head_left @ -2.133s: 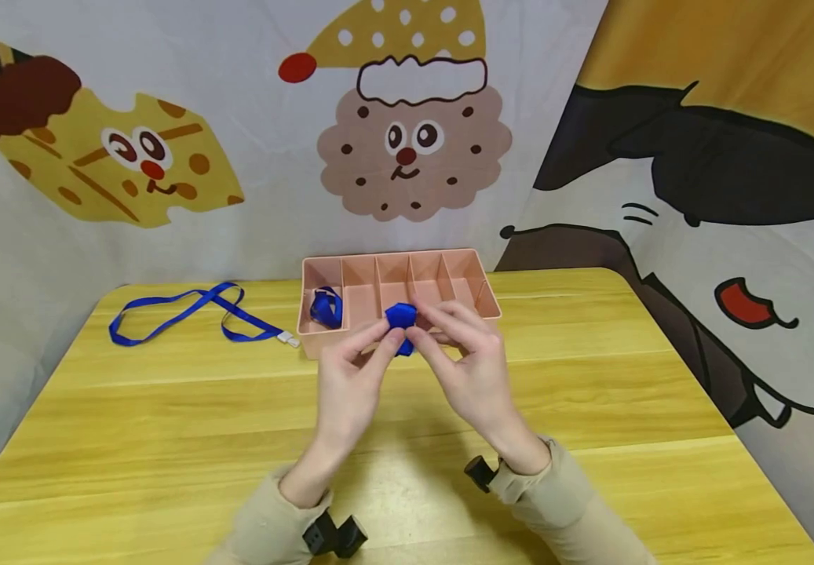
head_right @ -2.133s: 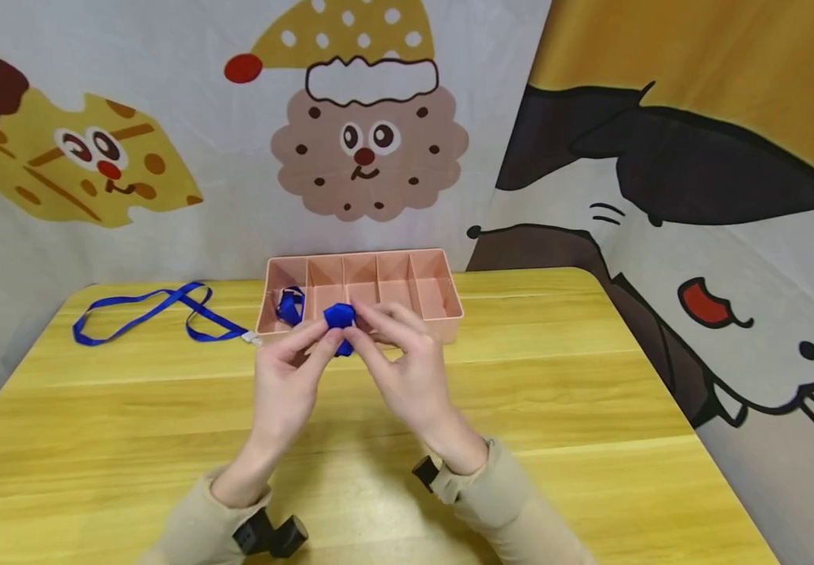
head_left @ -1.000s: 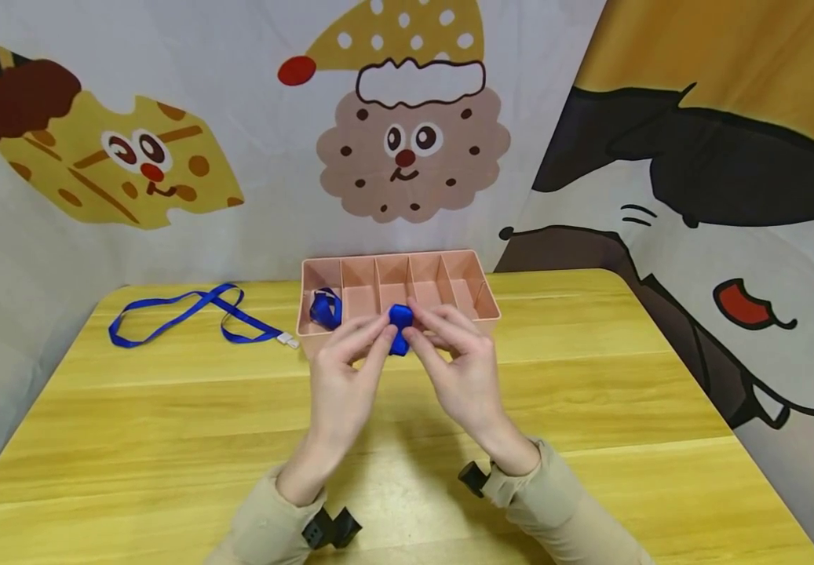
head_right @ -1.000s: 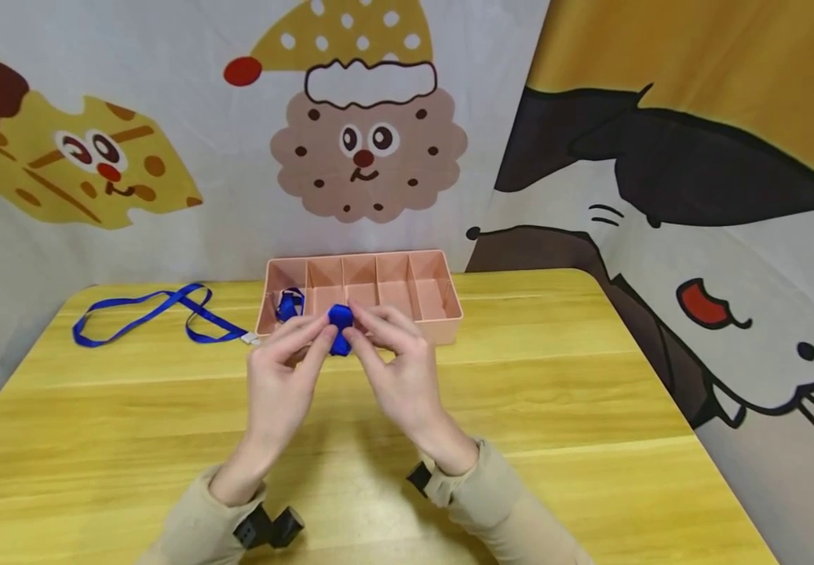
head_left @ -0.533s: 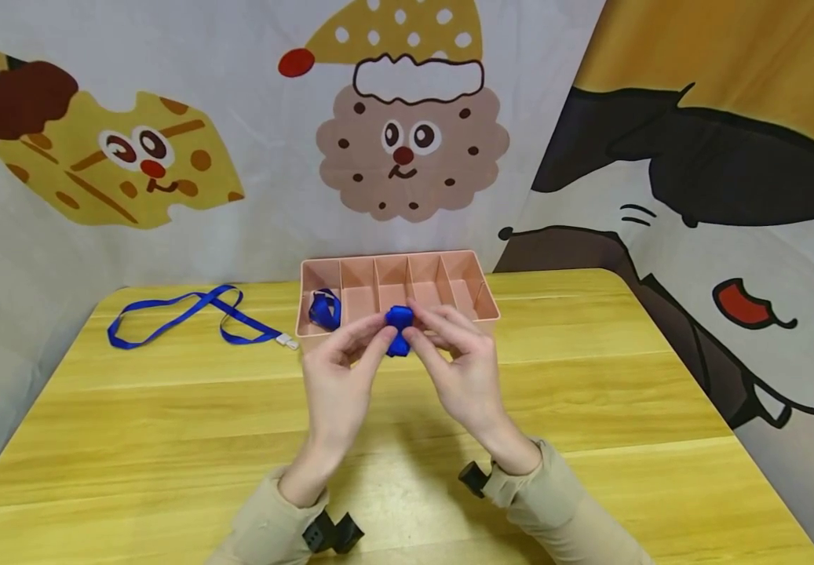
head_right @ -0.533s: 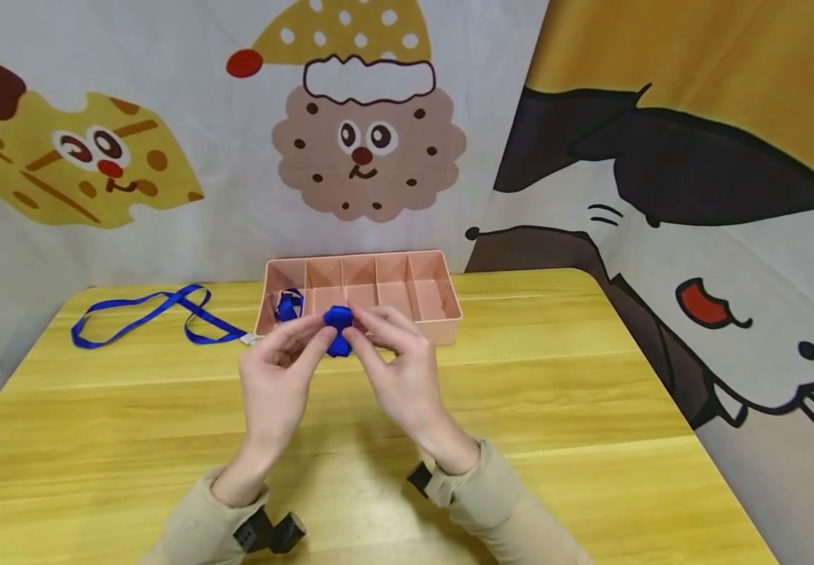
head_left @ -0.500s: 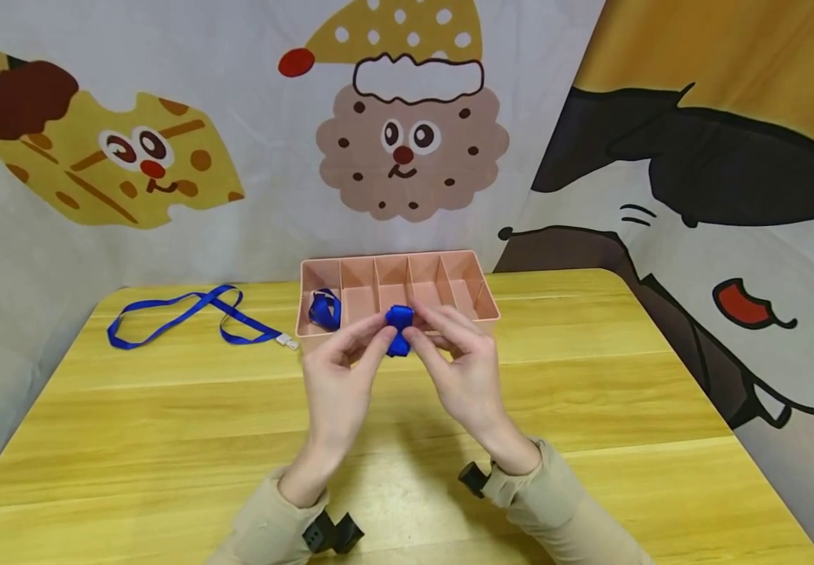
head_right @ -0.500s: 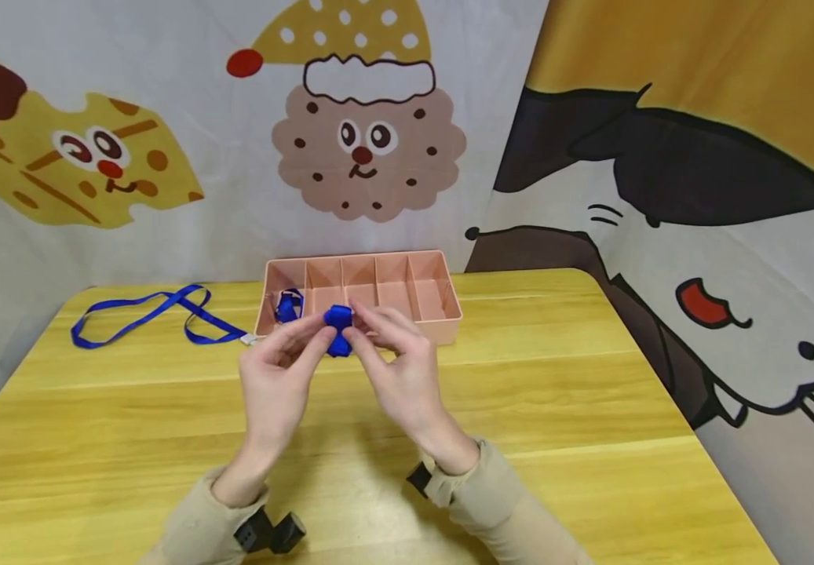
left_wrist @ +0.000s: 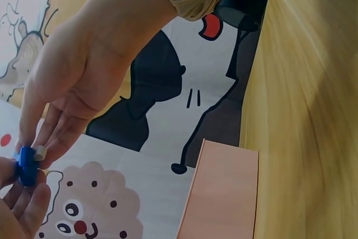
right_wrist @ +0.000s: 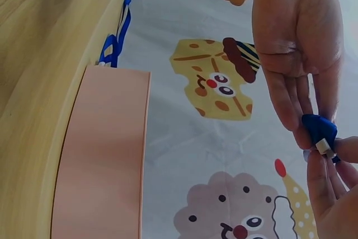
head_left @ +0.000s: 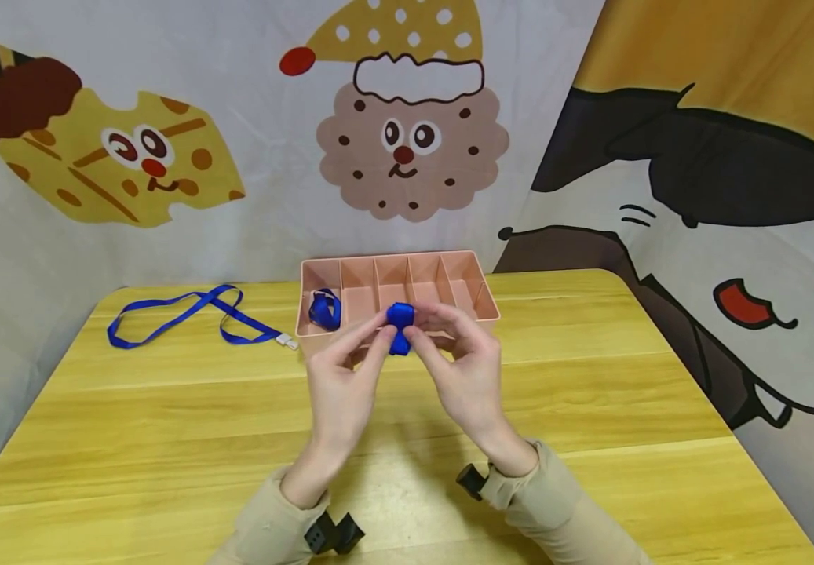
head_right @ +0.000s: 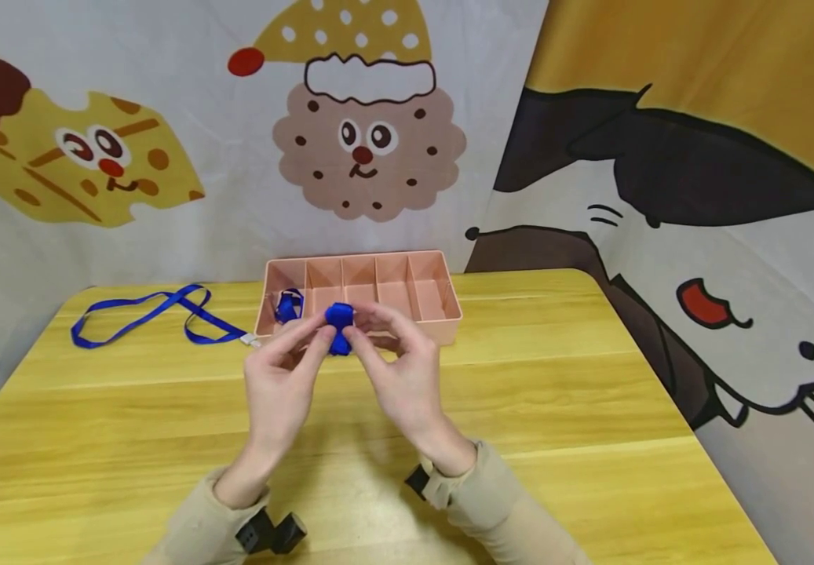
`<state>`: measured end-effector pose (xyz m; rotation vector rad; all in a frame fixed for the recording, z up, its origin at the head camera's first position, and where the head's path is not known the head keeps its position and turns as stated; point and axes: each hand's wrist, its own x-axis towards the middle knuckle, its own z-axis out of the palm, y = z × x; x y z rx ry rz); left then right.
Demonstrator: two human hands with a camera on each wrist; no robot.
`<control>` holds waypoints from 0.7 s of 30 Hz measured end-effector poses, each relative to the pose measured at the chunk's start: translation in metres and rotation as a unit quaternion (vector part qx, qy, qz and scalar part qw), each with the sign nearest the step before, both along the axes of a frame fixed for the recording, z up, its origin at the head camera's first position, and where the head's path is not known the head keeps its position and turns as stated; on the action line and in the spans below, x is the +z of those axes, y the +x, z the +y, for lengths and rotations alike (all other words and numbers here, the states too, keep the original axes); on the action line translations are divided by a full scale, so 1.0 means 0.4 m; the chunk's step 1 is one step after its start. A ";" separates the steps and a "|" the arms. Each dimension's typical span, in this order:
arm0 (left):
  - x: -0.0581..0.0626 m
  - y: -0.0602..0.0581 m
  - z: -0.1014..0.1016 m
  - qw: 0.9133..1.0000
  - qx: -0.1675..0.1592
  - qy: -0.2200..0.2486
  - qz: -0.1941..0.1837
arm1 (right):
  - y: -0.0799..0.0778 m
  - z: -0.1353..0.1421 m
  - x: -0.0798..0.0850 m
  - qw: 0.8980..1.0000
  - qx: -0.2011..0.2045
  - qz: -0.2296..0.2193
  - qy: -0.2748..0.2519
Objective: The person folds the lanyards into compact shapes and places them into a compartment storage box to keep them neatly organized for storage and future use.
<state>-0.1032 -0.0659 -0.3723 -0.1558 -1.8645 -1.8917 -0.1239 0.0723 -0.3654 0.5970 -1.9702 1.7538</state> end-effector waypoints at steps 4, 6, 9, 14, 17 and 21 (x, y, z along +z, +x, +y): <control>0.002 -0.001 -0.004 1.000 -0.010 -0.012 0.000 | 0.002 0.002 0.004 1.000 0.005 -0.006 0.003; 0.003 -0.001 -0.006 1.000 -0.016 -0.020 0.001 | 0.002 0.003 0.006 1.000 0.008 -0.008 0.004; 0.006 -0.003 -0.013 0.999 -0.024 -0.032 0.006 | -0.001 0.003 0.008 1.000 0.011 -0.005 0.006; 0.007 -0.010 -0.021 0.998 -0.041 -0.038 0.010 | -0.007 0.006 0.008 1.000 0.016 0.002 0.004; 0.009 -0.015 -0.024 0.998 -0.052 -0.026 0.006 | -0.011 0.009 0.007 1.000 0.023 -0.001 -0.003; 0.010 -0.019 -0.026 0.998 -0.060 -0.007 -0.004 | -0.015 0.013 0.007 0.999 0.039 -0.024 -0.025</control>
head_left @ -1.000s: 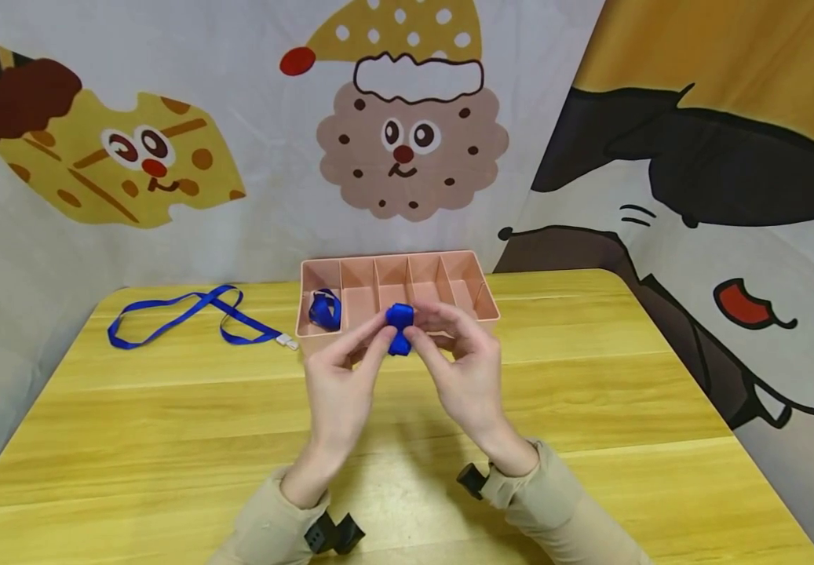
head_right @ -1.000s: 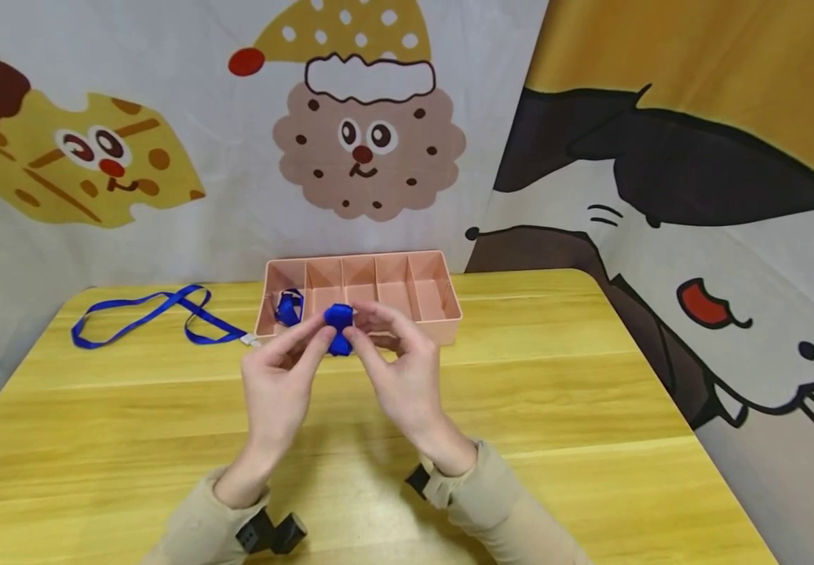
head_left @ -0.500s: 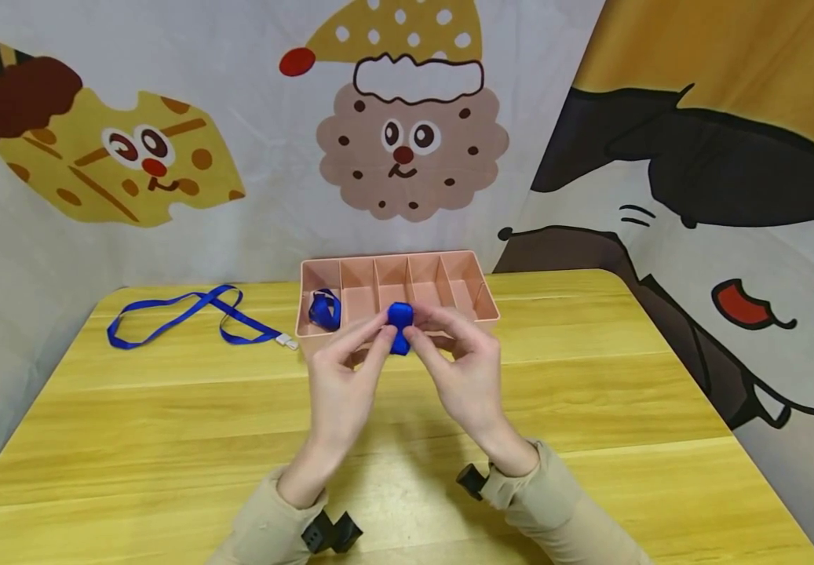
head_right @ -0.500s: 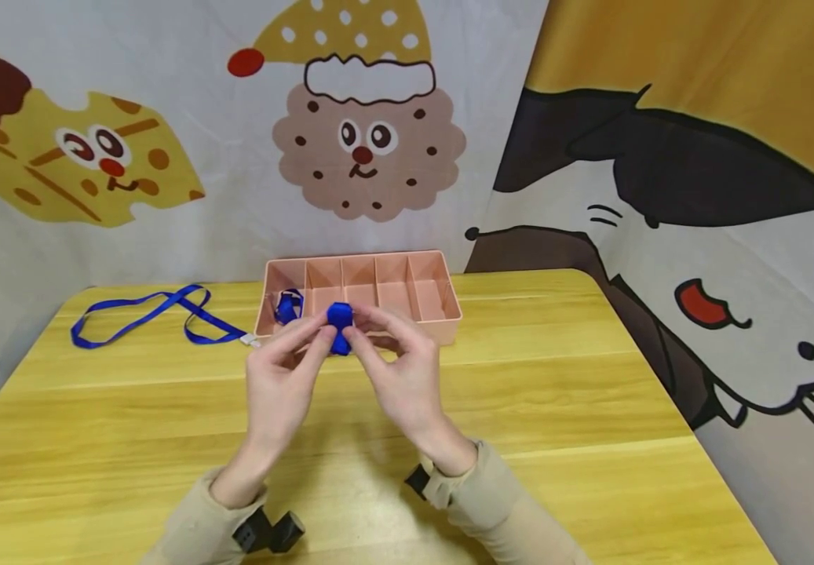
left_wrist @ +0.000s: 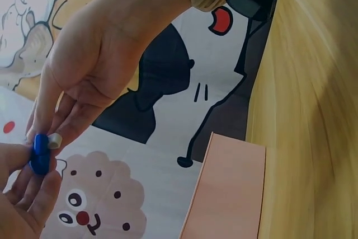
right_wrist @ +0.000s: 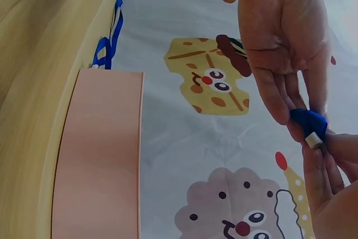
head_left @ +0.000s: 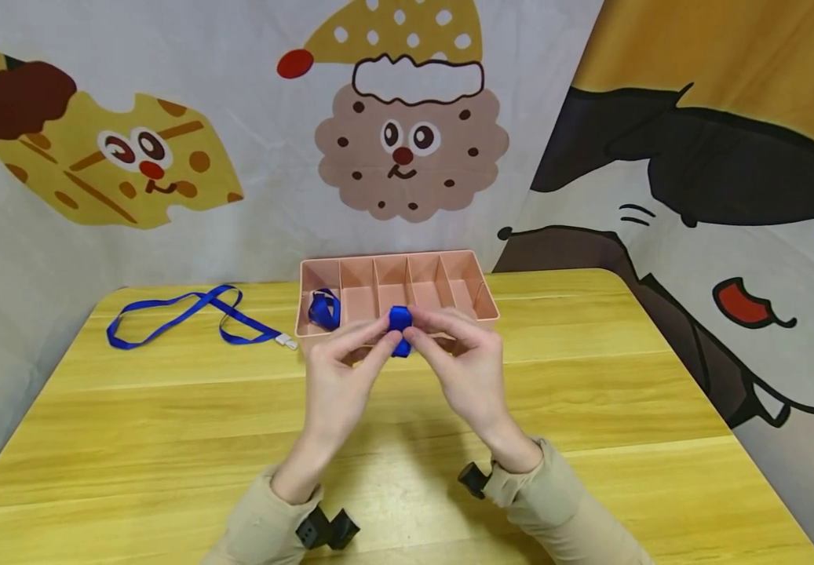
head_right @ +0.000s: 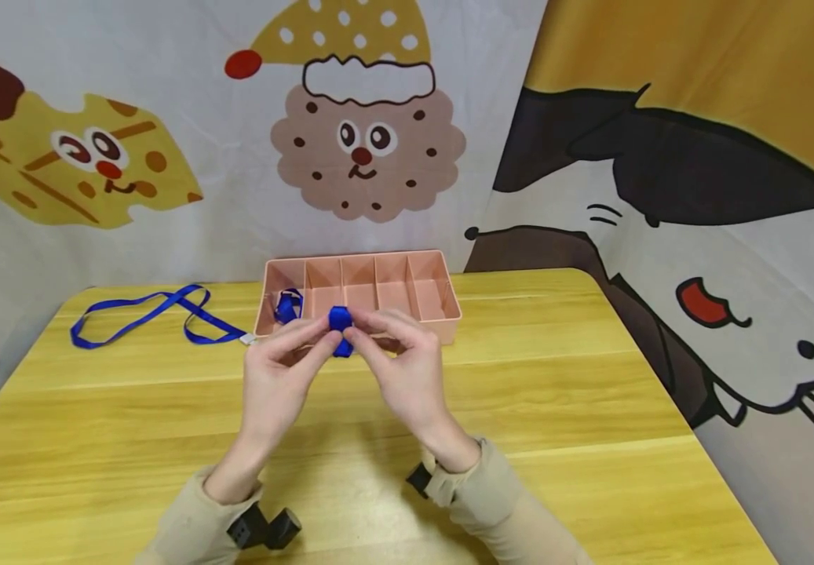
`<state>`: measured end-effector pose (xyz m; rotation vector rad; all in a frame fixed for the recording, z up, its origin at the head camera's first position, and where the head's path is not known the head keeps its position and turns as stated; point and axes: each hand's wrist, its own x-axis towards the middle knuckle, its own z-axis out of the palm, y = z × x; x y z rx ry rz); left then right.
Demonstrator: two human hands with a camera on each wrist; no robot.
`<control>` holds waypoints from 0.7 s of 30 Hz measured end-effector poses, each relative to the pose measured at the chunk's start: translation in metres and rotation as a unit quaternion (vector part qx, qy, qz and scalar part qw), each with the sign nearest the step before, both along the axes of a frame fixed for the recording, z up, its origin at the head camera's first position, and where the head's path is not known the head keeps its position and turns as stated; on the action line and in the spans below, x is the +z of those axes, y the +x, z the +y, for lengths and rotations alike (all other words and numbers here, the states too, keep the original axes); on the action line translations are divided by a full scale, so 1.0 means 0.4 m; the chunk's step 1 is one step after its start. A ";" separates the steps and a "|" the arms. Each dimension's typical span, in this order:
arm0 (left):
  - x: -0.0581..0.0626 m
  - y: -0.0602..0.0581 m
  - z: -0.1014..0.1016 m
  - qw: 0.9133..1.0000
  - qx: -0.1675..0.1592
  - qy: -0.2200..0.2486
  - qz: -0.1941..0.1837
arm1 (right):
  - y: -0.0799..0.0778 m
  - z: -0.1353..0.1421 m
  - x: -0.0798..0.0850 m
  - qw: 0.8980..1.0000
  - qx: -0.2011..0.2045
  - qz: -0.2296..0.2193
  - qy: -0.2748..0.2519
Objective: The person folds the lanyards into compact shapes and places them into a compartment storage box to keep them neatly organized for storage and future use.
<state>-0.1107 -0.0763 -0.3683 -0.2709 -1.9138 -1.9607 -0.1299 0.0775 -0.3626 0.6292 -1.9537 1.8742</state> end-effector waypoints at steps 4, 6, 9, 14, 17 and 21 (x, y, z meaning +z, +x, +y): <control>-0.002 0.001 0.000 1.000 -0.011 0.019 -0.015 | -0.001 0.004 0.004 0.999 0.019 -0.036 -0.027; -0.003 0.000 0.000 0.999 -0.016 0.026 -0.021 | -0.001 0.006 0.005 0.998 0.024 -0.050 -0.030; -0.005 -0.001 0.001 0.999 -0.015 0.035 -0.025 | -0.002 0.009 0.008 0.997 0.036 -0.060 -0.022; -0.009 -0.002 0.004 0.999 -0.007 0.046 -0.019 | -0.001 0.013 0.012 0.997 0.058 -0.059 -0.010; -0.011 0.000 0.007 0.999 -0.004 0.046 -0.016 | 0.001 0.009 0.008 0.997 0.057 -0.051 -0.017; -0.014 0.003 0.010 0.999 -0.002 0.049 -0.017 | 0.004 0.003 0.002 0.998 0.048 -0.041 -0.022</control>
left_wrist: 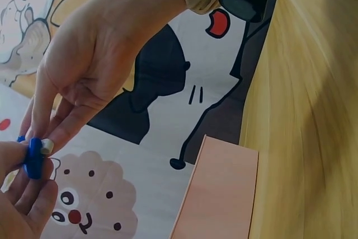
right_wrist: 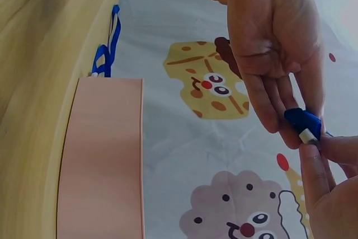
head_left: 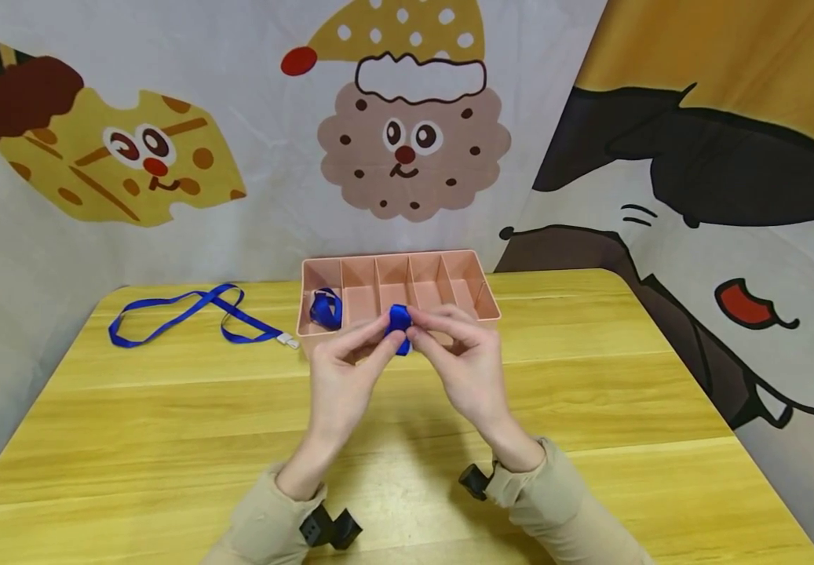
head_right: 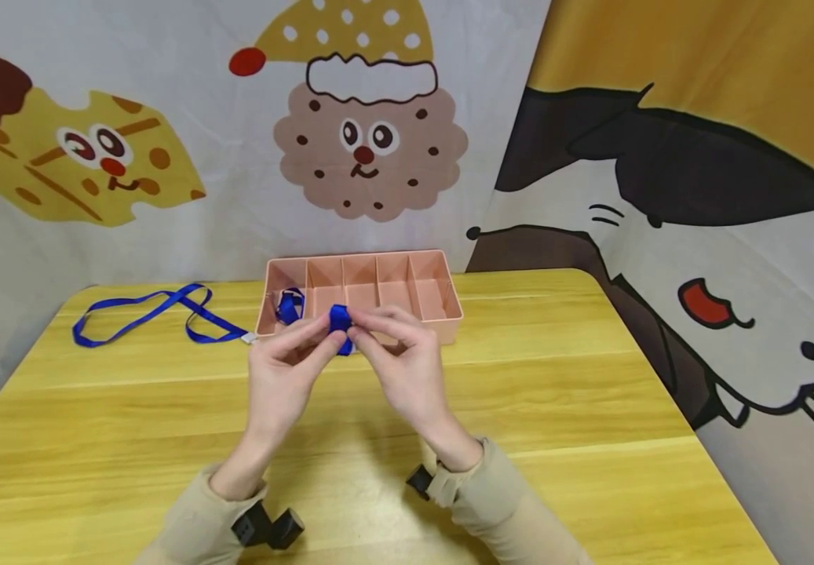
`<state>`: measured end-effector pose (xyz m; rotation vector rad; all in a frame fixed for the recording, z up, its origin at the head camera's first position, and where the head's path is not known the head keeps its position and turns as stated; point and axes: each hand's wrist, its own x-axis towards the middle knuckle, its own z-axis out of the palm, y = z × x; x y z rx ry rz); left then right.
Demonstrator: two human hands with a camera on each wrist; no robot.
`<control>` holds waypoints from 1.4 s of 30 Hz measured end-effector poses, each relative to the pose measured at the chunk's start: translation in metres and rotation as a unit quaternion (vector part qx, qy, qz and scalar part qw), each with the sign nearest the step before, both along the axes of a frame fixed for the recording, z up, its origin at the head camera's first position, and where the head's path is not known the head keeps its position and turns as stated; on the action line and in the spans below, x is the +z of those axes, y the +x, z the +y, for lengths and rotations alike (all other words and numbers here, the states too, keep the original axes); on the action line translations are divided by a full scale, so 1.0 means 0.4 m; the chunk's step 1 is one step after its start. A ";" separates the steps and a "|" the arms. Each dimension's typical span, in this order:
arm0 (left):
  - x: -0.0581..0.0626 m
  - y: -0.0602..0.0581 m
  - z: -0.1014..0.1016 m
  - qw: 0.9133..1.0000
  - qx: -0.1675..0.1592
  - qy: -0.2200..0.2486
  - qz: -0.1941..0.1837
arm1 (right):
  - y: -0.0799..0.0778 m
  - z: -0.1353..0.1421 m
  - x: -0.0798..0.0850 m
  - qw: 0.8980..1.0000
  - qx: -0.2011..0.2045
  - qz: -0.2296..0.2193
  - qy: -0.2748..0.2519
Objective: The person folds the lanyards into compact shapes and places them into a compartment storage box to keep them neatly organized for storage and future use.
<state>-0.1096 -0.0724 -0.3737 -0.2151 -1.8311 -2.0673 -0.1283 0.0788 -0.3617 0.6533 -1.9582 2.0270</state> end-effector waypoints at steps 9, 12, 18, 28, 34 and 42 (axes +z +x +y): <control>-0.005 -0.009 -0.001 0.999 0.003 0.032 -0.028 | -0.005 0.000 -0.004 1.000 -0.002 -0.006 0.029; -0.012 -0.020 -0.006 0.999 0.018 0.022 -0.033 | -0.013 0.003 -0.006 0.998 -0.015 0.012 0.068; -0.029 -0.039 -0.010 0.998 0.035 0.007 -0.055 | -0.050 0.035 -0.007 0.987 -0.078 0.043 0.137; -0.040 -0.048 -0.018 0.996 0.041 -0.005 -0.073 | -0.161 0.169 -0.033 0.971 -0.151 -0.009 0.186; -0.042 -0.049 -0.020 0.996 0.045 -0.013 -0.081 | -0.220 0.252 -0.075 0.948 -0.170 -0.087 0.255; -0.042 -0.052 -0.018 0.995 0.048 -0.026 -0.085 | -0.256 0.297 -0.123 0.927 -0.145 -0.148 0.313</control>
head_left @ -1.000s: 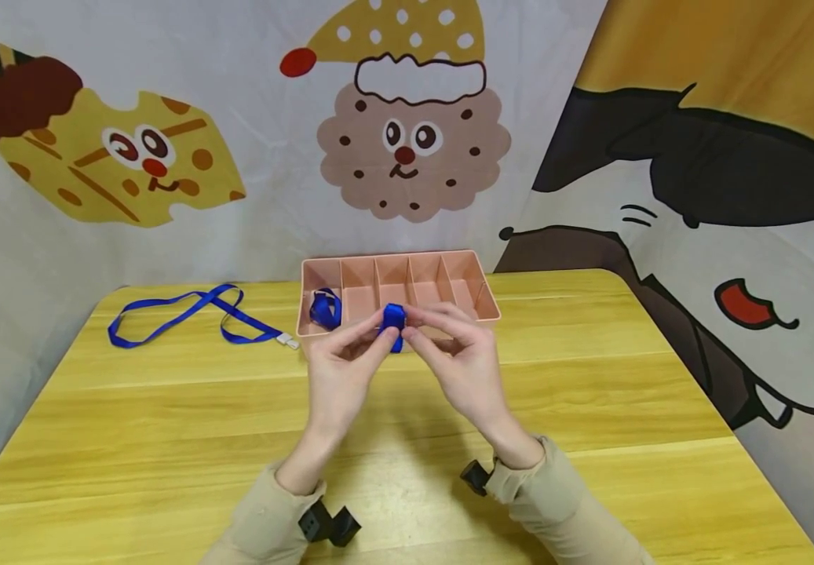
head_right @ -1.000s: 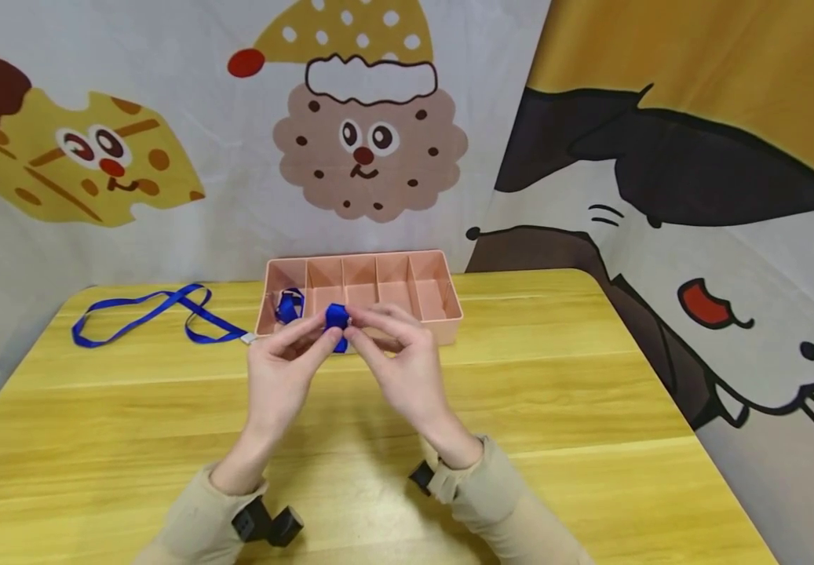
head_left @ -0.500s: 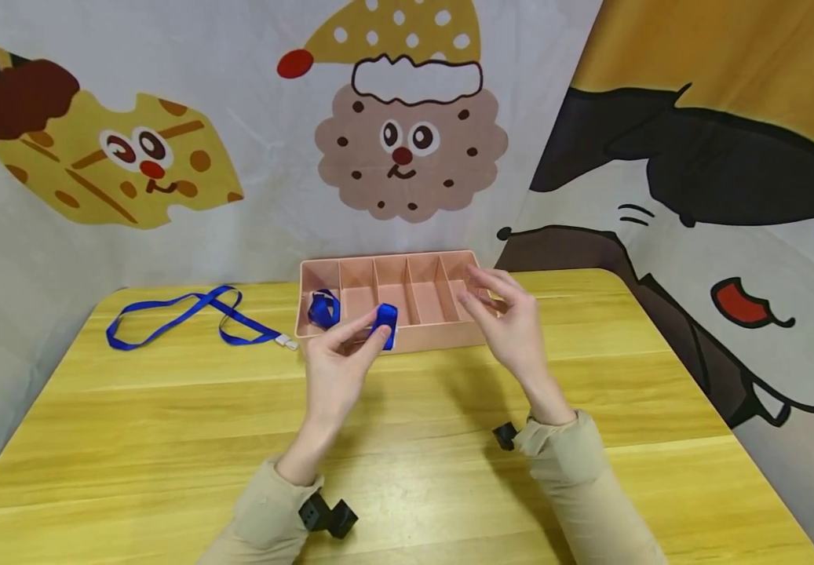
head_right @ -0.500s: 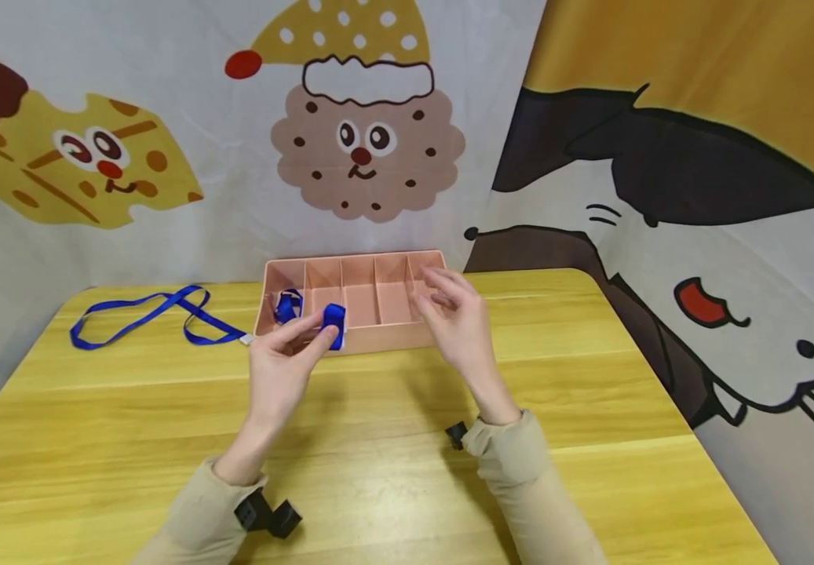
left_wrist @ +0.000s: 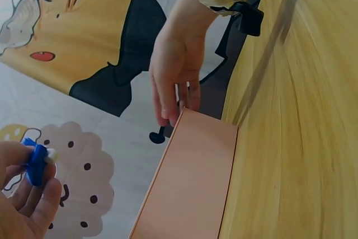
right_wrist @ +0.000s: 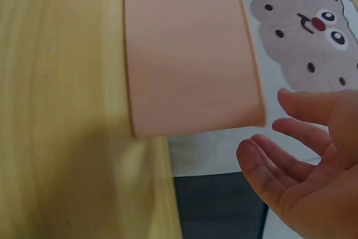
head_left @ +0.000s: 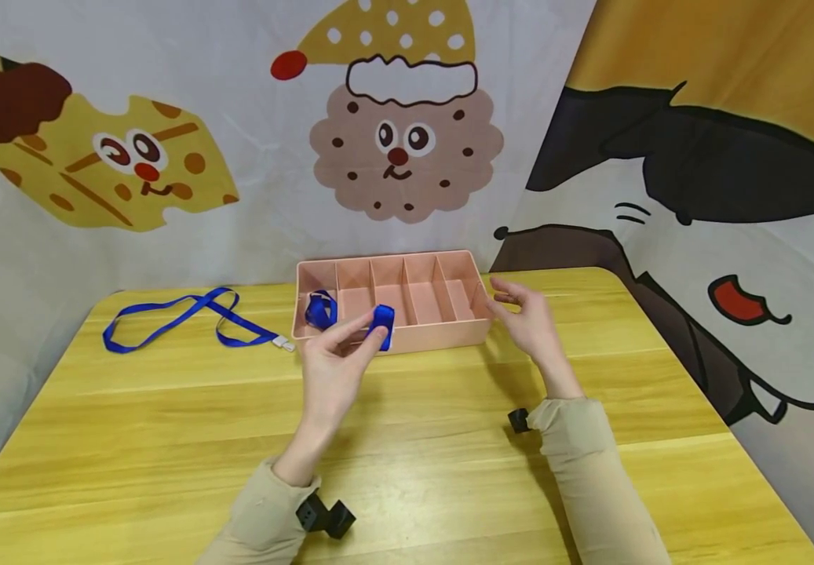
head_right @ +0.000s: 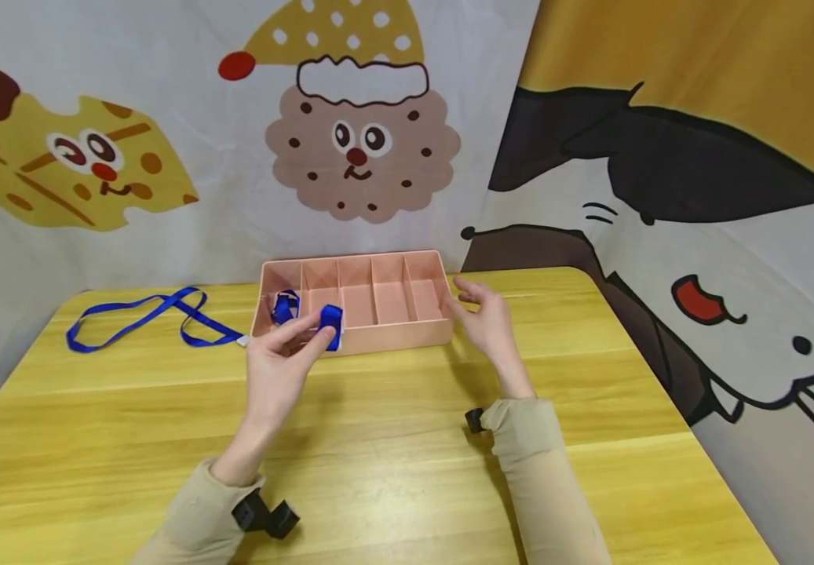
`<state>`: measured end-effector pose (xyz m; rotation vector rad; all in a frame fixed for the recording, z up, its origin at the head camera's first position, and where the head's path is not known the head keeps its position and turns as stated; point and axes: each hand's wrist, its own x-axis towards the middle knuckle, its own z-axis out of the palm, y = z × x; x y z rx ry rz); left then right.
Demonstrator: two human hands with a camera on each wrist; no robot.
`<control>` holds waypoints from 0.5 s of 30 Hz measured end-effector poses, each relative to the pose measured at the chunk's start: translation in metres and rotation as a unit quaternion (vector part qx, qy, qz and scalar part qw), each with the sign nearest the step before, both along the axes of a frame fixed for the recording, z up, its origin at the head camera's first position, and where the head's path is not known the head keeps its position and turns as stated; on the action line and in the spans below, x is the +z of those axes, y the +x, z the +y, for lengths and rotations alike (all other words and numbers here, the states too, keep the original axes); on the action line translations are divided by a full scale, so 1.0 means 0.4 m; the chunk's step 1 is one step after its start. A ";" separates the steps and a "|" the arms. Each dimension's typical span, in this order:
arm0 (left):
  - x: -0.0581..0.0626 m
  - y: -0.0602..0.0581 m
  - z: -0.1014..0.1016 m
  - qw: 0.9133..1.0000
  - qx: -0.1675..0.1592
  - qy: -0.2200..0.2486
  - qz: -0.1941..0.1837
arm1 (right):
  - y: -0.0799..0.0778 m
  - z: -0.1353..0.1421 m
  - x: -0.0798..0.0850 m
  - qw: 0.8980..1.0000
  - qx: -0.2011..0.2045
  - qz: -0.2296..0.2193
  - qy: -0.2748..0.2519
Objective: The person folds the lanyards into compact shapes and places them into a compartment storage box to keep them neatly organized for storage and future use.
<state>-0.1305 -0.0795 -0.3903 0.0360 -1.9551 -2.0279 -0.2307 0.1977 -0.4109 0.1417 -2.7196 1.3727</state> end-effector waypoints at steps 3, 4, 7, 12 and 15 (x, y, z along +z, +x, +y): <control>-0.001 0.000 -0.002 1.000 0.000 0.000 -0.002 | -0.007 0.003 -0.014 1.000 0.006 -0.016 -0.001; -0.001 0.000 -0.003 1.000 0.000 -0.001 -0.002 | -0.010 0.004 -0.018 1.000 0.009 -0.020 -0.004; -0.001 0.001 -0.005 1.000 0.000 -0.003 -0.004 | -0.014 0.006 -0.029 1.000 0.013 -0.026 -0.013; -0.001 -0.001 -0.008 1.000 -0.001 -0.005 -0.005 | -0.018 0.008 -0.042 0.998 0.011 -0.046 -0.046; -0.002 -0.005 -0.012 1.000 -0.002 -0.006 0.000 | -0.020 0.008 -0.048 0.996 0.002 -0.062 -0.068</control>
